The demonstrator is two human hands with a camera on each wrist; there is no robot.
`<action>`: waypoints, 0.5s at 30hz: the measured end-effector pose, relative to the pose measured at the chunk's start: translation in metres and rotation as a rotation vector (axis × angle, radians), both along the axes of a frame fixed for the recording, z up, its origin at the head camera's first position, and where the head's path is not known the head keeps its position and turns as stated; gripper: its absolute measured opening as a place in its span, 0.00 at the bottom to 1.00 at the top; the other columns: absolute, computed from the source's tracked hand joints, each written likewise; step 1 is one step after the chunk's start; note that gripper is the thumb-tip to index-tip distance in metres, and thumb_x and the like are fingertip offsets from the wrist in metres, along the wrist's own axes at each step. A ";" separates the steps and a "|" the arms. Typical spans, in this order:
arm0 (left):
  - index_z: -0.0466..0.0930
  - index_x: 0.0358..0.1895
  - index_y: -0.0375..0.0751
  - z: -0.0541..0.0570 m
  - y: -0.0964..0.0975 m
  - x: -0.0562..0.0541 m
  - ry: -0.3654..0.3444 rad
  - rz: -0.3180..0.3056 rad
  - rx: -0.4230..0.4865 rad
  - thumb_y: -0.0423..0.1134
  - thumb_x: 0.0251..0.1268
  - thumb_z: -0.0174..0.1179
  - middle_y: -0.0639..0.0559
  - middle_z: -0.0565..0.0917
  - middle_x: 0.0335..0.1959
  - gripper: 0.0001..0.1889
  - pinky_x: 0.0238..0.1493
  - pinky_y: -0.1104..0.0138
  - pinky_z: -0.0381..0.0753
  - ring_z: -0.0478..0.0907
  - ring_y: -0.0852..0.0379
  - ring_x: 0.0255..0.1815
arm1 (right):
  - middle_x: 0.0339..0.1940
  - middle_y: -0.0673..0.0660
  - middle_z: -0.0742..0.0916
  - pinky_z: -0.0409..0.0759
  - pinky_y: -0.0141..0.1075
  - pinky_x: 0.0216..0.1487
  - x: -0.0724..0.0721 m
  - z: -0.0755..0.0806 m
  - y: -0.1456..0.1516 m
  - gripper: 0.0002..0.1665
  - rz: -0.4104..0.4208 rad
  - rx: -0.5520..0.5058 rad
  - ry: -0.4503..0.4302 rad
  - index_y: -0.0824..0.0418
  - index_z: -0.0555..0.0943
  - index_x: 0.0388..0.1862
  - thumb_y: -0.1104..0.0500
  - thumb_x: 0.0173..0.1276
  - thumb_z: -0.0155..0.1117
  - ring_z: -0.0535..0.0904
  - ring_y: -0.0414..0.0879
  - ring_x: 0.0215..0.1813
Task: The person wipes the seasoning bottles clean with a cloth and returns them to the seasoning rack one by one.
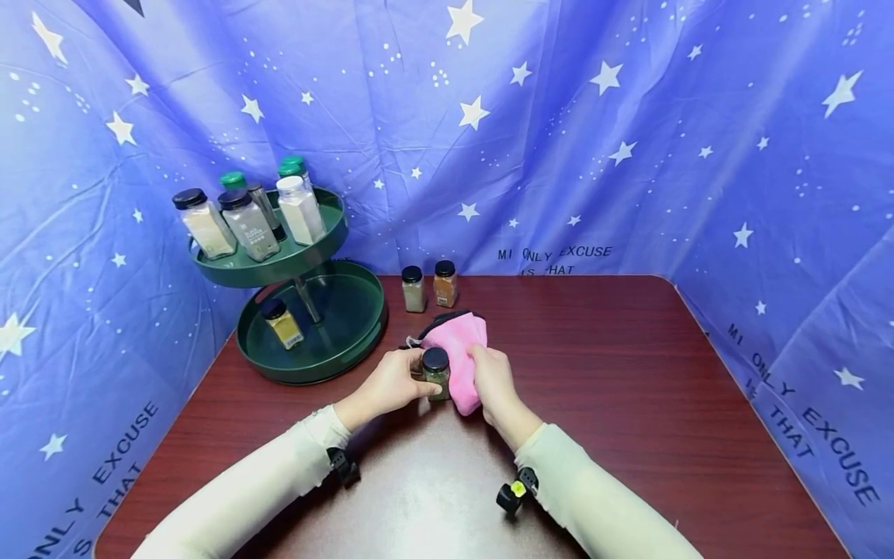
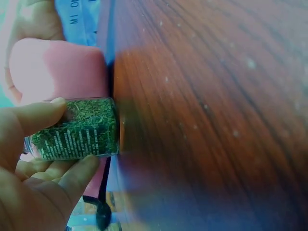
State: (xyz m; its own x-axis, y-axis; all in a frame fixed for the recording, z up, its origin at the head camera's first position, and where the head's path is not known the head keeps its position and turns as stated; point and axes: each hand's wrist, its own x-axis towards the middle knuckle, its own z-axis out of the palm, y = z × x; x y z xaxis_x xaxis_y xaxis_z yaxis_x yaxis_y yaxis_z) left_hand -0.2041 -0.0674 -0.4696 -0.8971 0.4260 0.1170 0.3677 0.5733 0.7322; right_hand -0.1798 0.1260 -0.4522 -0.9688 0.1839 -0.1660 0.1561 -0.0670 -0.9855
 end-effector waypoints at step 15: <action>0.85 0.43 0.47 -0.001 0.000 0.000 0.006 0.003 0.005 0.42 0.53 0.79 0.61 0.87 0.34 0.16 0.39 0.69 0.81 0.81 0.66 0.33 | 0.20 0.46 0.79 0.79 0.31 0.32 0.005 0.001 -0.003 0.15 -0.050 -0.179 0.042 0.57 0.77 0.24 0.59 0.73 0.55 0.76 0.38 0.26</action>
State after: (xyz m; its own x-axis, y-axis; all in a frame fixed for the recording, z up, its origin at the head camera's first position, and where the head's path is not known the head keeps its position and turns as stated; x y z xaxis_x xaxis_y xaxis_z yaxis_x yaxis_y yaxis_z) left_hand -0.2043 -0.0669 -0.4703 -0.8979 0.4225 0.1239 0.3699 0.5712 0.7328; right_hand -0.1750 0.1226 -0.4515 -0.9660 0.2028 -0.1600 0.1072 -0.2487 -0.9626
